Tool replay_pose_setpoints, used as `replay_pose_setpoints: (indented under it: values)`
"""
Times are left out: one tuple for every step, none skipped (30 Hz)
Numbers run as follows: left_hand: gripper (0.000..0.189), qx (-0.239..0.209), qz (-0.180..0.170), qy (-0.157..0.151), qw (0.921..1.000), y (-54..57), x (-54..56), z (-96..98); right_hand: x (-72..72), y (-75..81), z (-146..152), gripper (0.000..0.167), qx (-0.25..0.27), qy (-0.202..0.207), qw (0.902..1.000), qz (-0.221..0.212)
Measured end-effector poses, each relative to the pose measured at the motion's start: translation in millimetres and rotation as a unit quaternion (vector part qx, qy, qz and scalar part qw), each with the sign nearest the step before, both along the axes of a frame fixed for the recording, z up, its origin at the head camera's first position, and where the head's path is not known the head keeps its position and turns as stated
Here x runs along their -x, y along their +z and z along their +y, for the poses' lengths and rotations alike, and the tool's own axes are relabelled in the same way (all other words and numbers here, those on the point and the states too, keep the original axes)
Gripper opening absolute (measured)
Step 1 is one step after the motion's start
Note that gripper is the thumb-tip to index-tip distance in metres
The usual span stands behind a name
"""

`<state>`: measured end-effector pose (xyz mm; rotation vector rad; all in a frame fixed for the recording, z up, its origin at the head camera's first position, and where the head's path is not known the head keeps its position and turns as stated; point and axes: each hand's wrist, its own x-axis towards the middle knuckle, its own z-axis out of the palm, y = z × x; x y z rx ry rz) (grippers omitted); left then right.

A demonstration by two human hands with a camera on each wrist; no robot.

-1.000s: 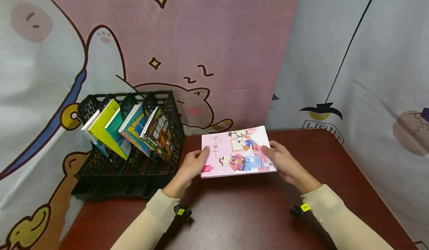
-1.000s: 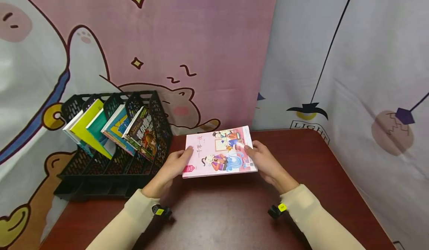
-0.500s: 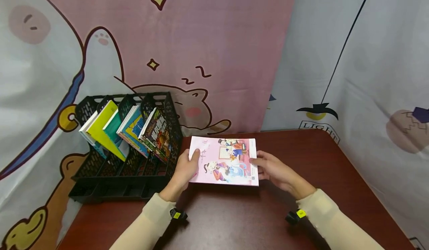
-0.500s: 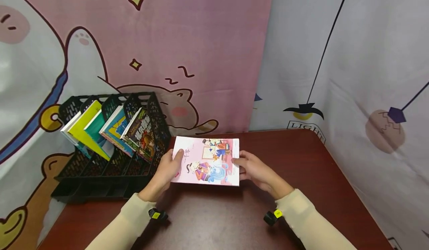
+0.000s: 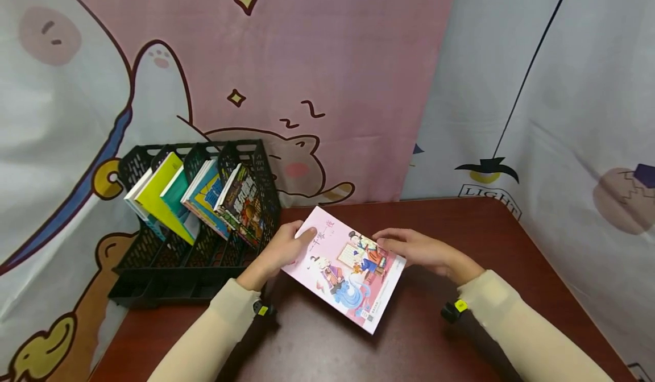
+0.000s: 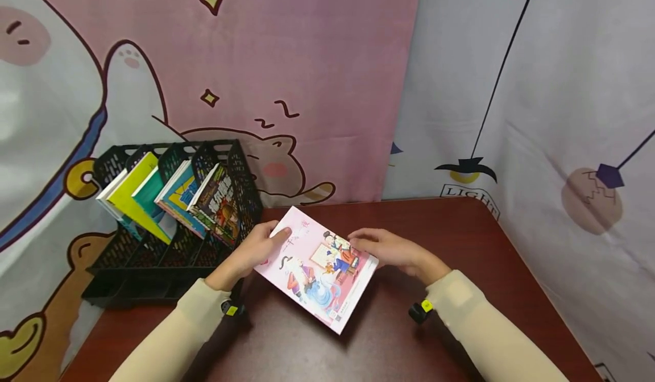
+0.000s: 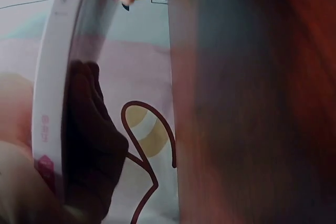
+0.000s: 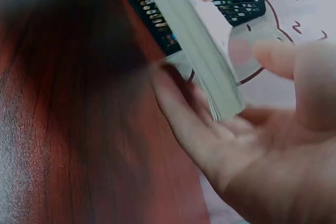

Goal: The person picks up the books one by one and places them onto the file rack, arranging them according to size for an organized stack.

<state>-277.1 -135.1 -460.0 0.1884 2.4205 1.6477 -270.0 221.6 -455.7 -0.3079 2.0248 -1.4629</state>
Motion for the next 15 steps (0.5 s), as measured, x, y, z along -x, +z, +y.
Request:
replay_pose_setpoints:
  values:
    - [0.029,-0.002,-0.002,-0.01,0.9999,-0.1,2.0,0.4,-1.2,0.3,-1.6,0.058,-0.003,0.02,0.9998,0.0]
    - [0.029,-0.004,-0.003,-0.021,0.9998,-0.2,4.0,0.9,-2.8,0.2,-3.8,0.056,-0.002,0.039,0.9992,-0.004]
    - [0.028,-0.006,-0.004,-0.031,0.9995,0.1,5.7,1.4,-4.8,-0.3,-6.5,0.054,0.002,0.052,0.9986,-0.008]
    - [0.028,-0.007,-0.002,-0.041,0.9991,0.2,7.1,1.8,-7.5,-0.7,-9.4,0.052,0.01,0.062,0.9979,-0.014]
    - [0.028,-0.007,-0.001,-0.051,0.9987,0.3,8.2,2.4,-10.3,-1.6,-12.1,0.051,0.016,0.067,0.9974,-0.018]
    - [0.028,-0.005,0.002,-0.06,0.9982,0.6,9.2,3.0,-13.2,-2.9,-14.9,0.049,0.021,0.067,0.9973,-0.022]
    - [0.028,-0.003,0.007,-0.067,0.9978,0.9,9.9,3.5,-16.1,-4.2,-17.4,0.047,0.026,0.063,0.9973,-0.026]
    - [0.028,-0.001,0.012,-0.072,0.9973,0.8,10.6,3.9,-18.8,-5.6,-19.5,0.046,0.03,0.057,0.9976,-0.026]
    - [0.027,0.001,0.017,-0.075,0.997,1.0,11.0,4.3,-21.7,-6.8,-21.3,0.044,0.032,0.048,0.9981,-0.021]
    - [0.028,0.003,0.021,-0.076,0.9969,1.0,11.1,4.5,-24.3,-7.6,-23.1,0.043,0.034,0.041,0.9985,-0.013]
    - [0.027,0.006,0.025,-0.074,0.9969,1.0,11.3,4.7,-26.4,-8.6,-24.4,0.041,0.033,0.034,0.9989,-0.001]
    - [0.027,0.01,0.029,-0.072,0.997,1.0,11.4,4.7,-28.2,-9.3,-25.7,0.04,0.034,0.027,0.999,0.012]
    - [0.028,0.013,0.031,-0.069,0.9971,1.1,11.3,4.6,-29.8,-9.5,-27.1,0.038,0.035,0.022,0.9988,0.027]
    - [0.028,0.016,0.032,-0.065,0.9972,1.1,11.2,4.5,-31.0,-9.6,-28.1,0.037,0.037,0.019,0.9983,0.04]
    - [0.029,0.019,0.034,-0.062,0.9973,1.5,11.0,4.4,-31.8,-9.6,-29.1,0.036,0.04,0.015,0.9977,0.052]
